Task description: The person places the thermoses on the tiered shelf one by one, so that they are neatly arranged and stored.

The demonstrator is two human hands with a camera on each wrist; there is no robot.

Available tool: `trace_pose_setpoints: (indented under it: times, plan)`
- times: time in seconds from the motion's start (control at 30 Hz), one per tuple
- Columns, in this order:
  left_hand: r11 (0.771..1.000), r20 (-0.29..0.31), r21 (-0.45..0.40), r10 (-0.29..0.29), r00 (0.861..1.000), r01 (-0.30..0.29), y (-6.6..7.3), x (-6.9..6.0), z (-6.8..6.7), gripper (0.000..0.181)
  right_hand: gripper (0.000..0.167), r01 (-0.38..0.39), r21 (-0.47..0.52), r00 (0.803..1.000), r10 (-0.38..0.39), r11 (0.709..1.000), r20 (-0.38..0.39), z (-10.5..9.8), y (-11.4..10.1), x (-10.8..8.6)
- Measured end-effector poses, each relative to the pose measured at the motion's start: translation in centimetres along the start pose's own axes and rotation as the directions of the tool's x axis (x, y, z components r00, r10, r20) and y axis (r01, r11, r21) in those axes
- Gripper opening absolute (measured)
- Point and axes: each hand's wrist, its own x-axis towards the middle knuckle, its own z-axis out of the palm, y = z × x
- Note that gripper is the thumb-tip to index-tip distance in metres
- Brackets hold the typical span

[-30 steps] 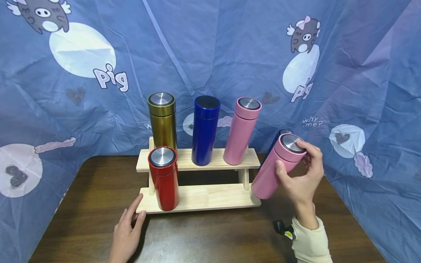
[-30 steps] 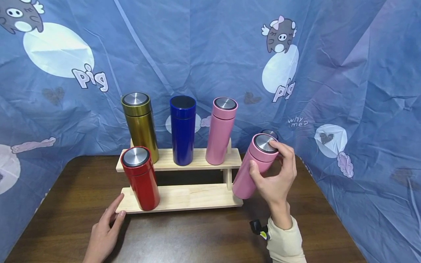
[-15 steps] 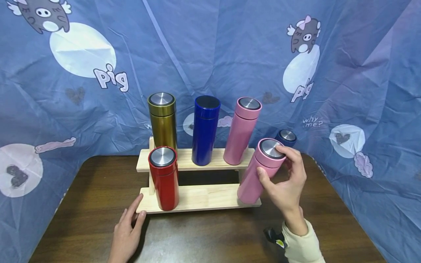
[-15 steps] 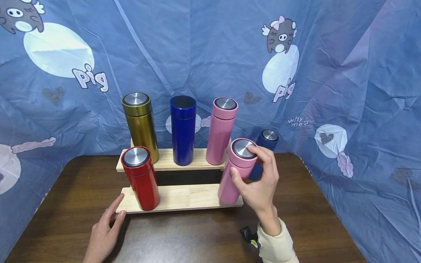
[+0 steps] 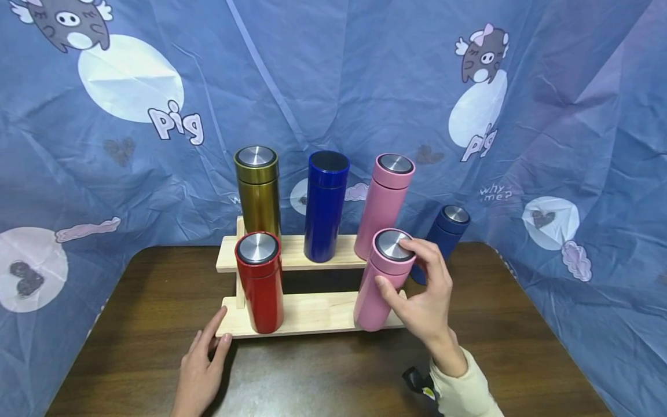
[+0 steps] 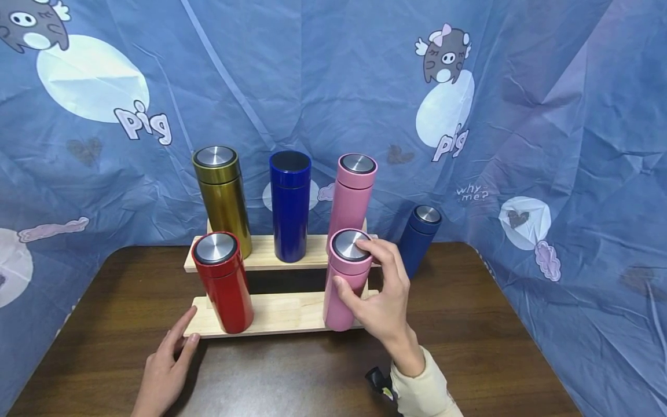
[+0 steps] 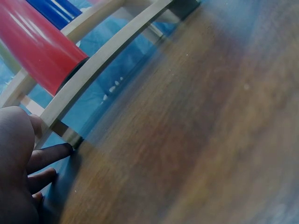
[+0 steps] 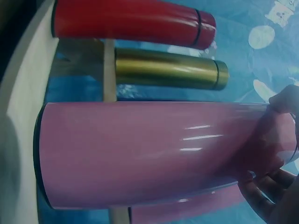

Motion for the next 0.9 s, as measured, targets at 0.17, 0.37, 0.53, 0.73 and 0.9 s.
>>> trace_pose_setpoints:
  times: [0.17, 0.37, 0.53, 0.73, 0.9]
  plan:
    - [1.0, 0.002, 0.007, -0.004, 1.0, 0.004, 0.0, 0.0, 0.0, 0.053, 0.063, 0.001, 0.047, 0.999, -0.003, 0.999, 0.044, 1.2, -0.2, -0.5]
    - [1.0, 0.01, 0.007, -0.004, 1.0, 0.004, -0.1, 0.0, -0.1, 0.053, 0.063, -0.003, 0.061, 0.998, -0.001, 0.998, 0.066, 2.3, -0.4, -0.8]
    - [1.0, 0.004, 0.002, 0.0, 1.0, 0.0, 0.0, 0.0, -0.1, 0.053, 0.063, -0.004, 0.073, 0.997, -0.002, 0.997, 0.08, 3.2, -0.3, -0.9]
    - [1.0, 0.0, 0.002, 0.009, 1.0, -0.009, -0.1, 0.0, 0.0, 0.053, 0.06, -0.022, 0.104, 0.997, 0.013, 0.994, 0.081, 4.1, -0.2, -1.0]
    - [1.0, 0.011, 0.003, 0.006, 1.0, -0.006, -0.1, 0.0, -0.1, 0.053, 0.059, -0.04, 0.125, 0.996, 0.029, 0.991, 0.089, 4.6, -0.2, -1.2]
